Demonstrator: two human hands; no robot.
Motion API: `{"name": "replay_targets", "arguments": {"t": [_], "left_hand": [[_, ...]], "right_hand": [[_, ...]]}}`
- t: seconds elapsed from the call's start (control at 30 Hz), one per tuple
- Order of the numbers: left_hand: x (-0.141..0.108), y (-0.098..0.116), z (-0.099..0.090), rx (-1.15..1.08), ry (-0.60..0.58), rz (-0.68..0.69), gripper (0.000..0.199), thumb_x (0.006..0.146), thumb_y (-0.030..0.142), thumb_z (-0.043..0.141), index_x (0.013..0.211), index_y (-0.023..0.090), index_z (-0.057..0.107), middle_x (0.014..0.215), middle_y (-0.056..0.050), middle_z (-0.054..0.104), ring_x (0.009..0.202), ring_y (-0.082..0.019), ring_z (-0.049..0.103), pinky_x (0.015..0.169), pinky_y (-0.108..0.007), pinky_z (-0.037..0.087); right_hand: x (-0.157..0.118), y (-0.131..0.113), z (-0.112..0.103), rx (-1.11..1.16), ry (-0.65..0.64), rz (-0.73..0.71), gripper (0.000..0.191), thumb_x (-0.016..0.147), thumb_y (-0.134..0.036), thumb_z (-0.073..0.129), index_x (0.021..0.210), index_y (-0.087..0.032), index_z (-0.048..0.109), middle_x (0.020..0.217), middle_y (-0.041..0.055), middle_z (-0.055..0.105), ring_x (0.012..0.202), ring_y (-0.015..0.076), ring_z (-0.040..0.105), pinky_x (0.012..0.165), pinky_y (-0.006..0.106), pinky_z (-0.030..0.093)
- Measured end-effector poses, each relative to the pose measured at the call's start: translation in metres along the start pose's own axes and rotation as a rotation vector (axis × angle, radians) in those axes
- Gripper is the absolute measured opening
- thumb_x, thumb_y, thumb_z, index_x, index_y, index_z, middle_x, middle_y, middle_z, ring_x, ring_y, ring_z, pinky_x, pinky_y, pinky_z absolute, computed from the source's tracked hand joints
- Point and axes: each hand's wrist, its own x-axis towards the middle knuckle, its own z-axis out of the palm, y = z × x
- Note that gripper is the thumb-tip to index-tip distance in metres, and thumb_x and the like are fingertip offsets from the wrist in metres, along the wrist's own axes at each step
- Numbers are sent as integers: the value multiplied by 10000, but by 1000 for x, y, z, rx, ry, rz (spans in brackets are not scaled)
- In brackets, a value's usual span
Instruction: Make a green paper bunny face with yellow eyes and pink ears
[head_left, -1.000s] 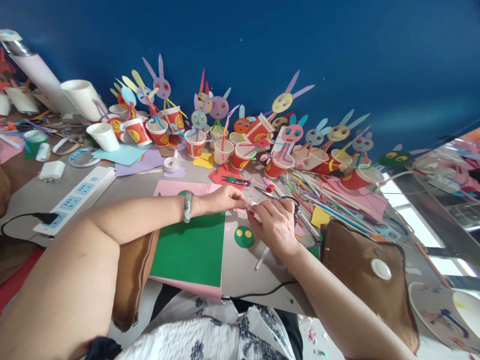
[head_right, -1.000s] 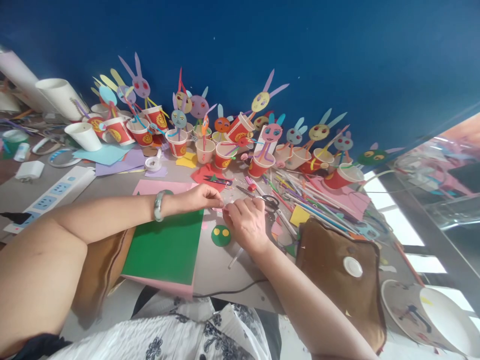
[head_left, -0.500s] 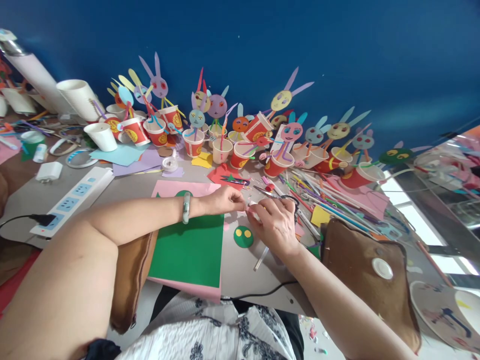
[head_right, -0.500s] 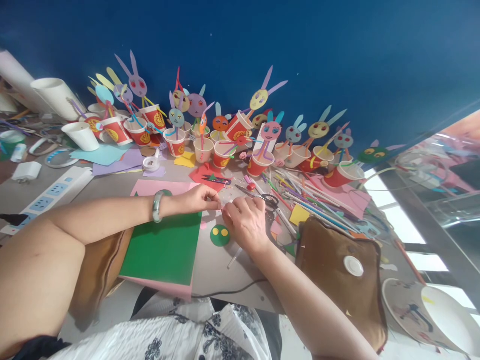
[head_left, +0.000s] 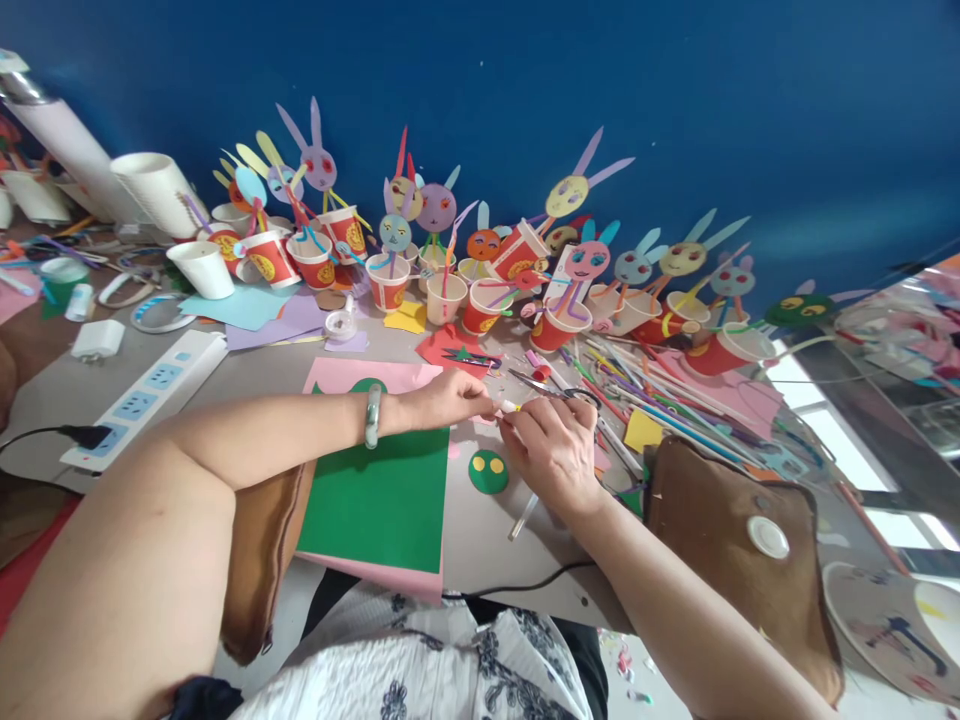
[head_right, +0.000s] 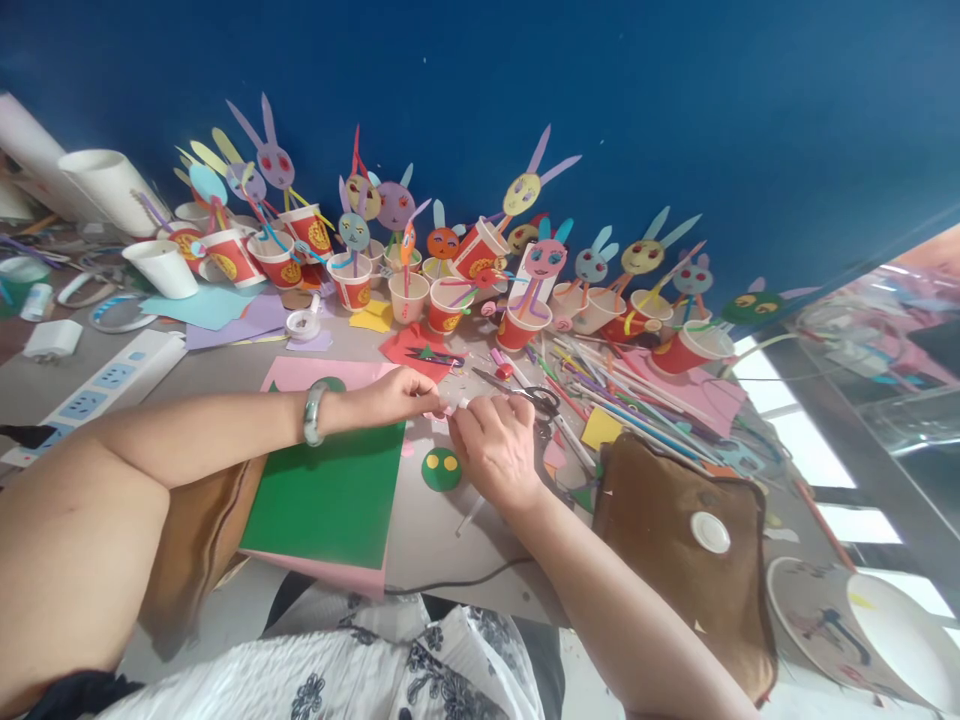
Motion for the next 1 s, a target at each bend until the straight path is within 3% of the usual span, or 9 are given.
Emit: {"name": "replay_targets", "arguments": {"t": [0.1,0.2,0.33,0.67,0.87,1.0], "left_hand": [[0,-2,-1,171,30,48,343,927,380,546,764,116,694,717,-32,655,687,-134,570,644,-246,416],[0,-7,0,573,83,109,112,835,207,640,807,146,730,860,-55,693,867,-192,605,781,-298,437],[0,-11,4,896,71,107,135,857,285,683,838,164,739,971,-97,666,1005,-262,574,868,-383,424],[4,-8,7,925,-7,11,259,937,381,632,824,161,710,1073,-95,639,1069,-275,540,888,-405,385],[2,-5,0,942,-14,-1,170,900,330,672,941,169,709,1094,-92,635,1101,-272,531,920,-404,373],[2,-3,-4,981,-52,0,123,899,257,638,866,160,706,1066,-96,650,1086,-276,529,903,-407,364]], "right_hand": [[1,4,1,-14,1,17,253,970,-218,553,727,-212,623,766,35,659,722,190,539,829,386,300],[1,9,3,19,7,65,264,978,-244,555,728,-212,636,732,25,646,717,186,561,821,377,300],[-1,11,5,91,3,96,263,979,-257,559,739,-212,656,689,17,637,724,190,581,826,370,302],[-1,10,1,178,21,126,204,968,-240,584,780,-202,653,716,12,691,711,175,606,826,357,307],[-1,10,1,205,51,97,161,946,-207,607,789,-195,640,715,0,688,706,174,609,829,360,323],[-1,10,0,220,39,94,182,950,-217,598,773,-194,631,706,4,679,698,175,597,825,358,337]]}}
